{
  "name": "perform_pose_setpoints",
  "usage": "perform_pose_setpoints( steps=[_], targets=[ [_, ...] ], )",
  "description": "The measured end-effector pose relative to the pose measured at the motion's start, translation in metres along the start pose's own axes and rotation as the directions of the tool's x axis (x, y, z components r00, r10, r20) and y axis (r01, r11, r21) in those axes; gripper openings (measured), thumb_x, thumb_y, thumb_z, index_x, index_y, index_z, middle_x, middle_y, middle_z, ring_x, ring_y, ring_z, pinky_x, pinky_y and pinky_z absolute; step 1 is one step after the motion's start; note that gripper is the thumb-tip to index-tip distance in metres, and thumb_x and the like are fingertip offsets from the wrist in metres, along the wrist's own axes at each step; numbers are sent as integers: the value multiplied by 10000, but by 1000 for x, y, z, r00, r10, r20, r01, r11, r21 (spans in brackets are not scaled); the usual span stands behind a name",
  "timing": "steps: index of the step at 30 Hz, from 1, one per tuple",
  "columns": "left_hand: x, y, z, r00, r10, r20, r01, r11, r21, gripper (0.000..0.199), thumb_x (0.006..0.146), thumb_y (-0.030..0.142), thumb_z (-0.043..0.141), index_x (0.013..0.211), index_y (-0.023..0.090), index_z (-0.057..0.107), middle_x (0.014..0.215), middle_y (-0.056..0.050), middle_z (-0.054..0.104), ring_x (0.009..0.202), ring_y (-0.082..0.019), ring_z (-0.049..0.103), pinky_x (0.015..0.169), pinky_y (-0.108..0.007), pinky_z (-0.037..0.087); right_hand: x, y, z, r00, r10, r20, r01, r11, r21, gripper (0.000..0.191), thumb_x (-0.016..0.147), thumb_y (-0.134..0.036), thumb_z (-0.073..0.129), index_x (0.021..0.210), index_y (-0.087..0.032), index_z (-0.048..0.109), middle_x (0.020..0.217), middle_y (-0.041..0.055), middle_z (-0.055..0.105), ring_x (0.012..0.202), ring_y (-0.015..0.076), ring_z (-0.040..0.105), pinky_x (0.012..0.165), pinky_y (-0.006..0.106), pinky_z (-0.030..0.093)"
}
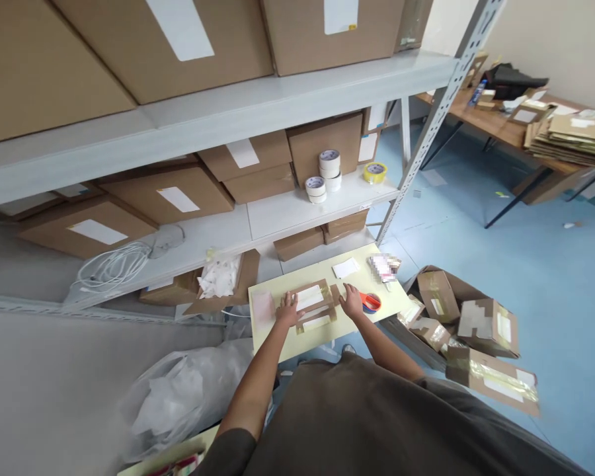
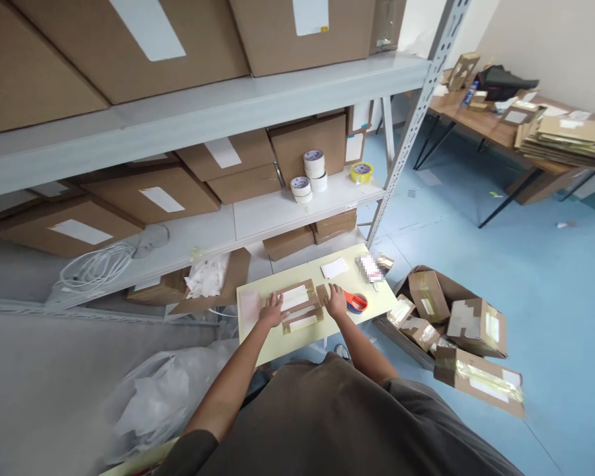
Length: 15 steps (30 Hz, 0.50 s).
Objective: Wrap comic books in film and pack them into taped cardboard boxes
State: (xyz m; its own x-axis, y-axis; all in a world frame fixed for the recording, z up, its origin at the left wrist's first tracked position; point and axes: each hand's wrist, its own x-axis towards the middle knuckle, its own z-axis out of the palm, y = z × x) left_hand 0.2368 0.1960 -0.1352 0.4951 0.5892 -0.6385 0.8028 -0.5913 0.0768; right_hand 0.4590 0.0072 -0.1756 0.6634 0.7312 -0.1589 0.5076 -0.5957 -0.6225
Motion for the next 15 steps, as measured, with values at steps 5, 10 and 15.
perform_pose_setpoints(
  steps=[5, 10, 15],
  targets=[
    [2, 5, 7, 999, -3, 50, 2, 1000, 19, 1179, 834, 756, 619, 1725, 277, 13, 1767, -130, -183, 1627, -459, 108, 1215, -615, 333, 3, 57, -29, 993, 118, 19, -117, 993, -30, 464, 938, -251, 601, 1393, -167, 622, 1395, 173, 661, 1311, 312, 581, 1108, 393, 425],
    [-2, 23, 21, 994, 74, 77, -78, 996, 39, 1371, 730, 729, 759, 1718, 253, -62, 1740, -126, -267, 1634, -456, 6, 1210, -580, 364, 1, 95, -36, 958, 227, 172, -216, 973, -80, 220, 932, -295, 672, 1056, -121, 725, 1103, 165, 750, 1089, 279, 675, 924, 314, 462],
    [-4, 35, 27, 993, 57, 107, -64, 996, 59, 1473, 671, 747, 799, 1710, 230, -107, 1703, -157, -331, 1626, -487, 27, 1169, -579, 409, -11, 109, -21, 937, 277, 213, -272, 961, -51, 285, 842, -295, 763, 1079, -146, 713, 1083, 145, 751, 1029, 282, 693, 889, 329, 488]
  ],
)
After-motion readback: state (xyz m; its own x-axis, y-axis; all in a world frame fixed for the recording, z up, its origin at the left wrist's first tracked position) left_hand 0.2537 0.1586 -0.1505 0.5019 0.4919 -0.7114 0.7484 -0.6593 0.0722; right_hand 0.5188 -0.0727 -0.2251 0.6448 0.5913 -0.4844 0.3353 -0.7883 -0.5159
